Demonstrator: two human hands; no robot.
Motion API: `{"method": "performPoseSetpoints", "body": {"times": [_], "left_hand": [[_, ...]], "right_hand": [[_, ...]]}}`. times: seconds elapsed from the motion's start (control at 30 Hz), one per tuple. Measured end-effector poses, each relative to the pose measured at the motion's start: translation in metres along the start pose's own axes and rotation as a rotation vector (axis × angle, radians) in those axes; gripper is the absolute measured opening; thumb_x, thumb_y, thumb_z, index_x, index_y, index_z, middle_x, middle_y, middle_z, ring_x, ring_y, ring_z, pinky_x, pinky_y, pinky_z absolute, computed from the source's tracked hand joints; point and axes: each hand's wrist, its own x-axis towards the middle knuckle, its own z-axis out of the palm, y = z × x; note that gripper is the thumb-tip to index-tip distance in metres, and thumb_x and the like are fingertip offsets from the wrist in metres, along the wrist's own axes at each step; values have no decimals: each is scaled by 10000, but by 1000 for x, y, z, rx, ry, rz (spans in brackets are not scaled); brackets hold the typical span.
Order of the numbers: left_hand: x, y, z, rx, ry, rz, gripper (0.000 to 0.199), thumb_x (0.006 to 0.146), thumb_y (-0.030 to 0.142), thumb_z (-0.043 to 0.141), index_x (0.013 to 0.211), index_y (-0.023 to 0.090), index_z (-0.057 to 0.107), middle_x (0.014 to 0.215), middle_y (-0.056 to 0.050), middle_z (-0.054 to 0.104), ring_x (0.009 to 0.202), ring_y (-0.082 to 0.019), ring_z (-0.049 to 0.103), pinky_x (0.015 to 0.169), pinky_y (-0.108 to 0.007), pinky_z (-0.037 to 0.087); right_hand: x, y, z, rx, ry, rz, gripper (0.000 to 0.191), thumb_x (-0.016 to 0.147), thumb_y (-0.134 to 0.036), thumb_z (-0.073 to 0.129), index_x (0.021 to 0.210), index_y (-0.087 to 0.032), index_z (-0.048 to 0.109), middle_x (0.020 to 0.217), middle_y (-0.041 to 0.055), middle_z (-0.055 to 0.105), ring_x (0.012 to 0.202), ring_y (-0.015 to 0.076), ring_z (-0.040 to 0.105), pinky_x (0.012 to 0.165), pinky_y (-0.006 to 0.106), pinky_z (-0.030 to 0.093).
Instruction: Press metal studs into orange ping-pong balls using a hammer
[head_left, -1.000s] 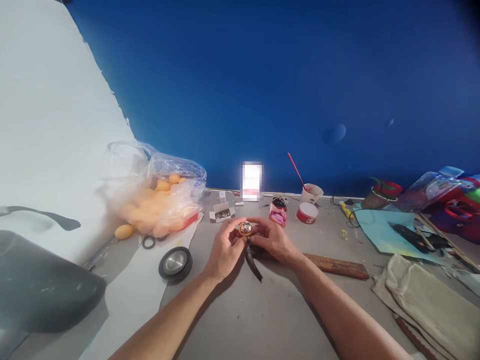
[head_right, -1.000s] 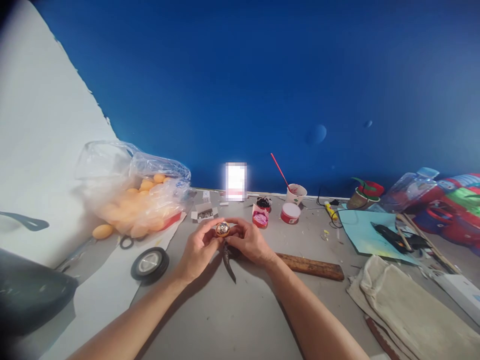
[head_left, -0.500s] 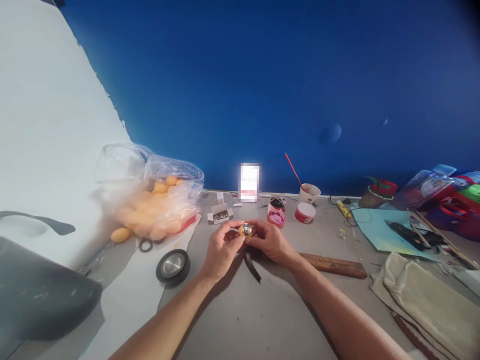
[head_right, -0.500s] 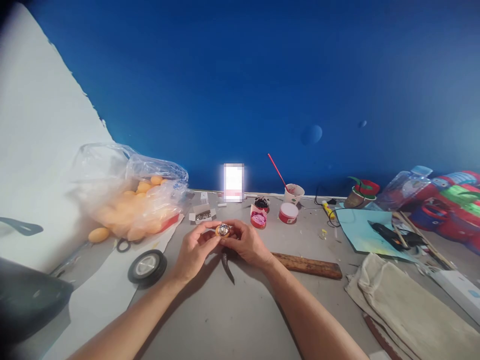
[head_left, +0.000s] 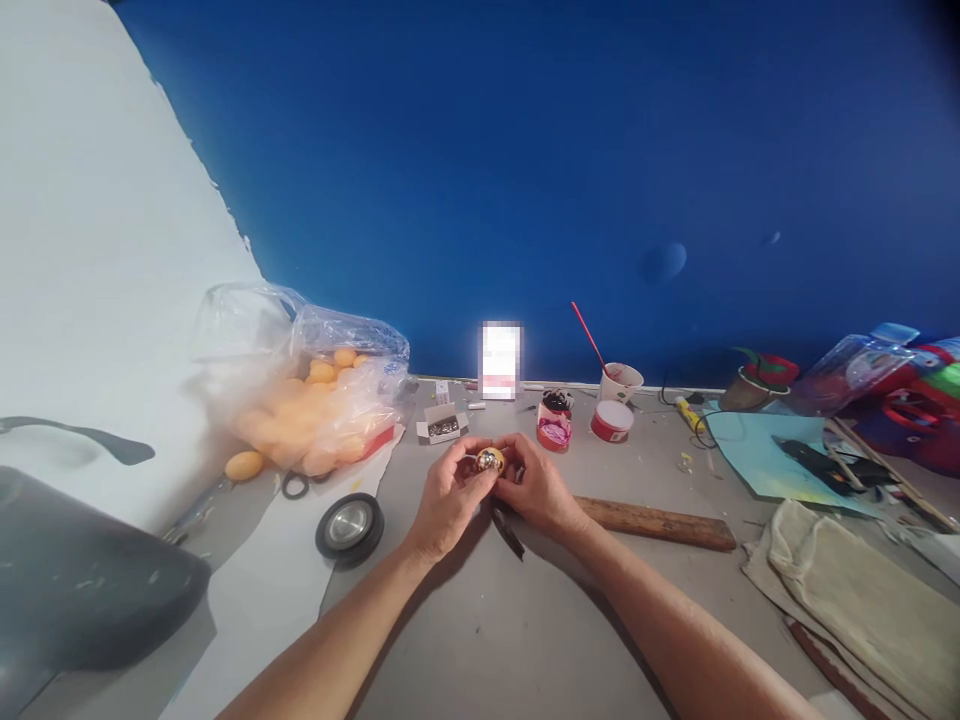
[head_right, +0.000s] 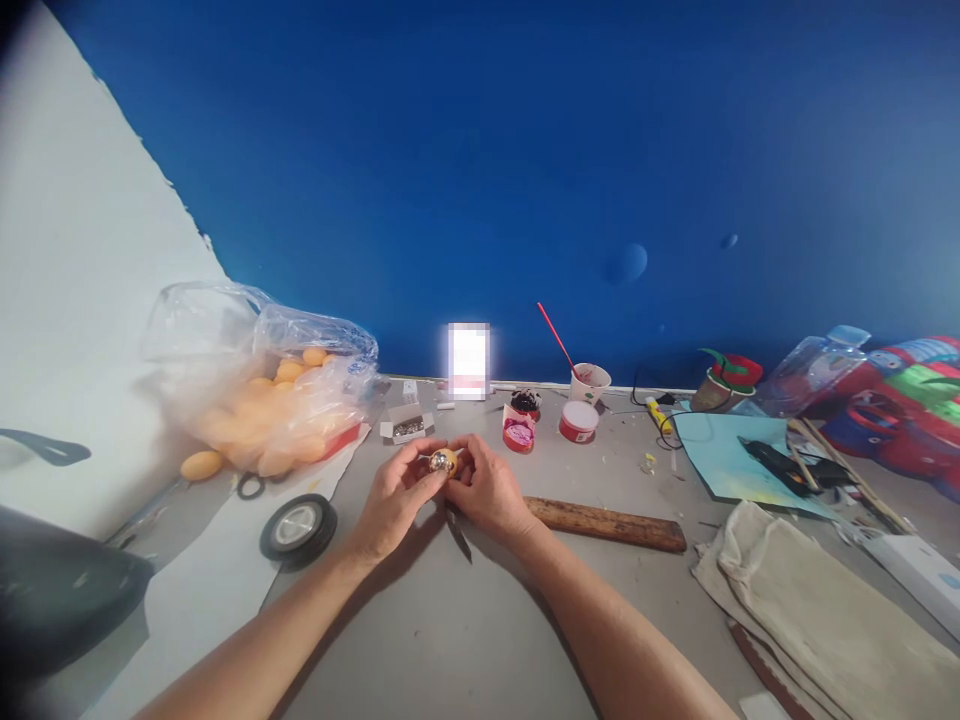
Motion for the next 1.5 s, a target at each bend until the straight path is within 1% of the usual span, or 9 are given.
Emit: {"method": "performPoseSetpoints", "body": {"times": [0.17,0.37,0.5,0.63,0.8,0.97,1.17,1.37,1.5], "left_hand": [[1,-1,-2,45,16,18,380,820,347,722,1158,172,728,1040,-76,791,976,-250,747,875,-350,603],[1,-1,-5,37,-41,19,418,826,285,663,1223,172,730,1158,-87,781,1109,-272,725,989,-385,578],[-1,-3,-2,19,-33,-3,494,829,338,720,1290,176,652,1142,-88,759,1060,-254,728,941,-372,593],[-2,-7,3,40,26,49,414,823,361,753,1178,176,651,1062,-75,750,974,-228,734,880,-338,598],[-1,-11,4,162,76,103,333,824,282,734,1139,190,681,1043,-70,759,931,-221,726,885,-356,590],[3,-16,1,287,137,269,330,814,220,715,1142,230,740,1175,-73,705,1024,-216,691,871,-333,577],[4,-16,1,317,148,245,378,784,188,708,1159,232,724,1141,-58,704,907,-183,679,816,-318,565],[3,-14,0,288,175,162,391,793,221,745,1171,213,645,986,-32,729,783,-164,652,760,-302,556],[3,-13,-5,366,77,278,282,897,314,718,1163,224,689,1079,-61,735,866,-190,677,816,-324,564]], "right_hand": [[-1,-3,-1,-18,-5,11,343,715,-245,720,1052,-232,658,738,-54,602,643,135,502,613,250,409],[-2,-3,-2,-53,19,17,324,726,-288,740,1033,-219,661,767,-34,622,662,146,508,619,264,415],[-4,-2,1,-106,35,-13,275,741,-265,681,1010,-224,633,790,-28,640,671,152,522,631,270,415],[-6,1,5,-133,61,-26,272,734,-223,639,1002,-232,596,794,-36,646,647,145,521,623,266,412],[-6,3,4,-139,41,-23,374,718,-170,607,1085,-237,604,801,-39,655,627,141,520,616,261,401],[-5,2,1,-174,4,-66,404,774,-177,594,1172,-235,631,817,-18,673,676,164,565,653,273,407],[0,2,-1,-197,-11,-69,310,782,-175,584,1077,-223,665,830,6,684,722,188,578,660,282,409],[0,0,-5,-50,-22,-38,283,800,-197,580,1058,-215,696,899,20,734,800,198,636,714,291,466],[-1,-5,-14,166,-104,10,419,813,-209,573,1216,-194,684,909,21,745,761,177,641,720,294,498]]}}
